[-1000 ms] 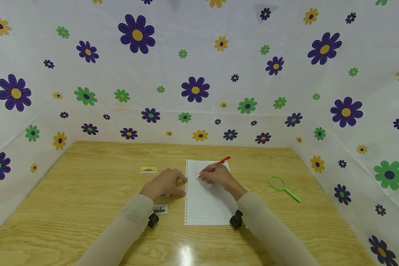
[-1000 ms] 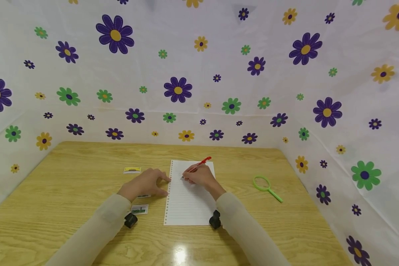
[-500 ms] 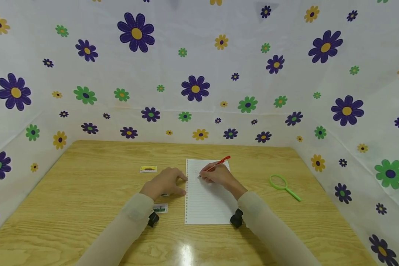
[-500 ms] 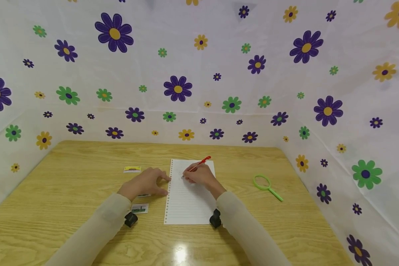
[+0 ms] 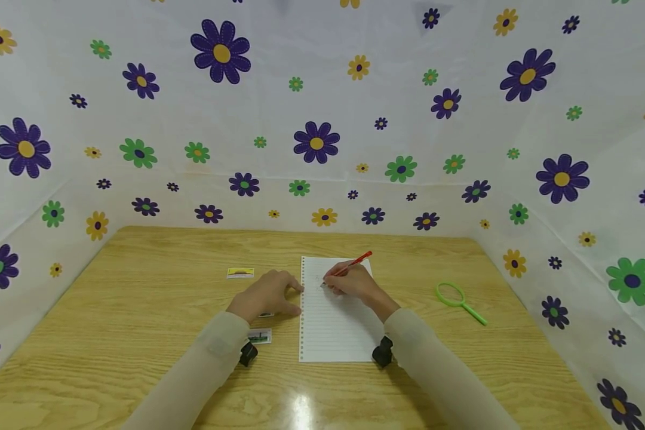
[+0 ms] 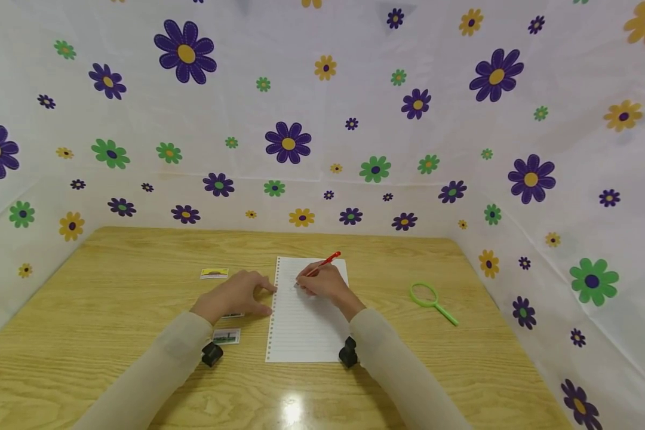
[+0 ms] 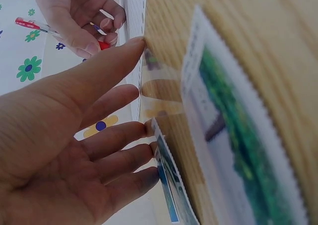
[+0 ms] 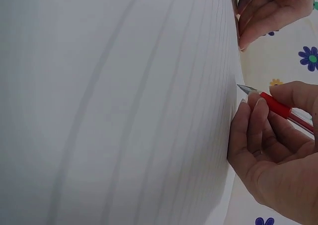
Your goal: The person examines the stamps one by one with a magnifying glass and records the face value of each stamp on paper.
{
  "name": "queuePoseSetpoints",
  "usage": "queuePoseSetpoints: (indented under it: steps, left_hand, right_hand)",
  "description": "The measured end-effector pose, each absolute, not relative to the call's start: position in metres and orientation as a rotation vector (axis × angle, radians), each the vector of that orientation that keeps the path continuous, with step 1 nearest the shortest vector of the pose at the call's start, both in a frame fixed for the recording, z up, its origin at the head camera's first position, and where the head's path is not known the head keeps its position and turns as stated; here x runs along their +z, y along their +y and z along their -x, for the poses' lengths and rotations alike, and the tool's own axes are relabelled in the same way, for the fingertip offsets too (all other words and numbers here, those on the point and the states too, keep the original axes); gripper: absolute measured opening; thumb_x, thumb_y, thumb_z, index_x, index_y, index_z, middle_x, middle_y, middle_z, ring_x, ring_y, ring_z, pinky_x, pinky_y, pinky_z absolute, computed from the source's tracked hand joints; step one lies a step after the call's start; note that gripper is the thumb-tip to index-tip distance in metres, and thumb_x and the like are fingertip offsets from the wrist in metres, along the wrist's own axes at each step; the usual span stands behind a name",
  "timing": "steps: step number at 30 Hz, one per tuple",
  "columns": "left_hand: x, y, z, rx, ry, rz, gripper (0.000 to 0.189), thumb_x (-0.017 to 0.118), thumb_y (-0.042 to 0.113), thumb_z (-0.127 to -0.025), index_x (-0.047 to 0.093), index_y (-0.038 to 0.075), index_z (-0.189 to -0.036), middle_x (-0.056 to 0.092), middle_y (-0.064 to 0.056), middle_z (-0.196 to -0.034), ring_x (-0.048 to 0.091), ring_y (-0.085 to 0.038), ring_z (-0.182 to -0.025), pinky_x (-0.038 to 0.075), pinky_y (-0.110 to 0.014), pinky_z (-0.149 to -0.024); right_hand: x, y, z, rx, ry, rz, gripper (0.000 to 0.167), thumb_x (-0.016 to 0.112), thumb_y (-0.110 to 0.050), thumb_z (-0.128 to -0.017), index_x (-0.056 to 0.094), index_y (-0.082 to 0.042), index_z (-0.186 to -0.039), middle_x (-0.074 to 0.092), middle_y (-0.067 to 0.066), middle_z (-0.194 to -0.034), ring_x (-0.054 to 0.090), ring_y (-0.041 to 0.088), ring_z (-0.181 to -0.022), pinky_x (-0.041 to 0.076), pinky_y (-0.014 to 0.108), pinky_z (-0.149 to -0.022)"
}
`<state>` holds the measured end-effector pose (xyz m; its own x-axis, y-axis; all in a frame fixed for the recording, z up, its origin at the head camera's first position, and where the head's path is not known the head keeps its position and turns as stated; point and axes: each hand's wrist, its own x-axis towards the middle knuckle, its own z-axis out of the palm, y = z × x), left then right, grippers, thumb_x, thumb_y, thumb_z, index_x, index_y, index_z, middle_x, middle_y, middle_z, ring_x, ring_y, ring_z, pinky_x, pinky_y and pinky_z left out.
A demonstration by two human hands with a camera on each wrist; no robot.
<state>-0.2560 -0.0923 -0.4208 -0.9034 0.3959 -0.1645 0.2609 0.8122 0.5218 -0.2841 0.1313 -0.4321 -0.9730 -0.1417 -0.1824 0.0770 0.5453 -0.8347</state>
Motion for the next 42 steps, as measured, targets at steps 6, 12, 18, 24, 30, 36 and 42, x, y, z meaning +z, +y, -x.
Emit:
queuePoseSetpoints:
  steps: [6, 12, 18, 24, 30, 36, 42]
  left_hand:
    - [-0.422, -0.092, 0.256, 0.724, 2.732, -0.504, 0.048, 0.087, 0.029, -0.084, 0.074, 0.015, -0.128, 0.066, -0.005, -0.141, 0.056, -0.031, -0.138, 0.046, -0.05, -0.115]
    - [-0.424, -0.093, 0.257, 0.721, 2.733, -0.508, 0.048, 0.087, 0.029, -0.084, 0.074, 0.015, -0.128, 0.066, -0.004, -0.141, 0.056, -0.031, -0.137, 0.046, -0.05, -0.115]
    - [-0.423, -0.092, 0.256, 0.719, 2.737, -0.509, 0.048, 0.087, 0.03, -0.084, 0.074, 0.016, -0.127, 0.067, -0.004, -0.14, 0.057, -0.031, -0.136, 0.046, -0.051, -0.115]
    - [-0.422, -0.092, 0.256, 0.722, 2.742, -0.511, 0.048, 0.087, 0.029, -0.084, 0.074, 0.015, -0.127, 0.066, -0.004, -0.142, 0.056, -0.031, -0.138, 0.045, -0.05, -0.116]
    - [-0.421, -0.093, 0.254, 0.74, 2.737, -0.519, 0.047, 0.087, 0.027, -0.084, 0.073, 0.014, -0.128, 0.065, -0.005, -0.143, 0.053, -0.034, -0.139, 0.044, -0.051, -0.117]
    - [-0.42, -0.093, 0.254, 0.751, 2.737, -0.504, 0.047, 0.087, 0.027, -0.084, 0.073, 0.015, -0.128, 0.064, -0.006, -0.143, 0.053, -0.034, -0.14, 0.044, -0.051, -0.117]
    - [-0.419, -0.093, 0.253, 0.752, 2.732, -0.487, 0.047, 0.087, 0.027, -0.084, 0.073, 0.015, -0.128, 0.064, -0.007, -0.143, 0.052, -0.034, -0.139, 0.043, -0.052, -0.117]
  right_hand:
    - [-0.432, 0.133, 0.284, -1.371, 2.563, 0.069, 0.018, 0.074, -0.024, -0.095, 0.078, -0.009, -0.103, 0.071, 0.001, -0.081, 0.061, 0.01, -0.069, 0.048, 0.02, -0.063]
    - [-0.425, 0.137, 0.282, -1.368, 2.561, 0.164, 0.019, 0.072, -0.024, -0.096, 0.076, -0.008, -0.106, 0.071, 0.003, -0.084, 0.061, 0.012, -0.071, 0.05, 0.022, -0.067]
    - [-0.423, 0.144, 0.282, -1.326, 2.631, 0.261, 0.018, 0.071, -0.022, -0.096, 0.076, -0.009, -0.107, 0.072, 0.005, -0.087, 0.061, 0.012, -0.072, 0.05, 0.022, -0.065]
    - [-0.42, 0.149, 0.278, -1.049, 2.918, 0.675, 0.006, 0.072, -0.009, -0.094, 0.076, -0.005, -0.095, 0.077, 0.011, -0.095, 0.066, 0.018, -0.079, 0.053, 0.024, -0.067]
    - [-0.414, 0.158, 0.274, -0.81, 3.055, 0.911, 0.007, 0.07, -0.002, -0.092, 0.075, -0.001, -0.096, 0.077, 0.014, -0.094, 0.068, 0.024, -0.081, 0.059, 0.037, -0.075]
    - [-0.409, 0.167, 0.275, -0.618, 3.083, 0.742, 0.019, 0.068, 0.003, -0.093, 0.077, -0.004, -0.108, 0.075, 0.01, -0.095, 0.062, 0.02, -0.08, 0.057, 0.037, -0.076]
    - [-0.409, 0.177, 0.276, -0.57, 3.084, 0.636, 0.022, 0.075, -0.001, -0.09, 0.077, -0.007, -0.111, 0.076, 0.008, -0.097, 0.06, 0.019, -0.08, 0.058, 0.035, -0.077]
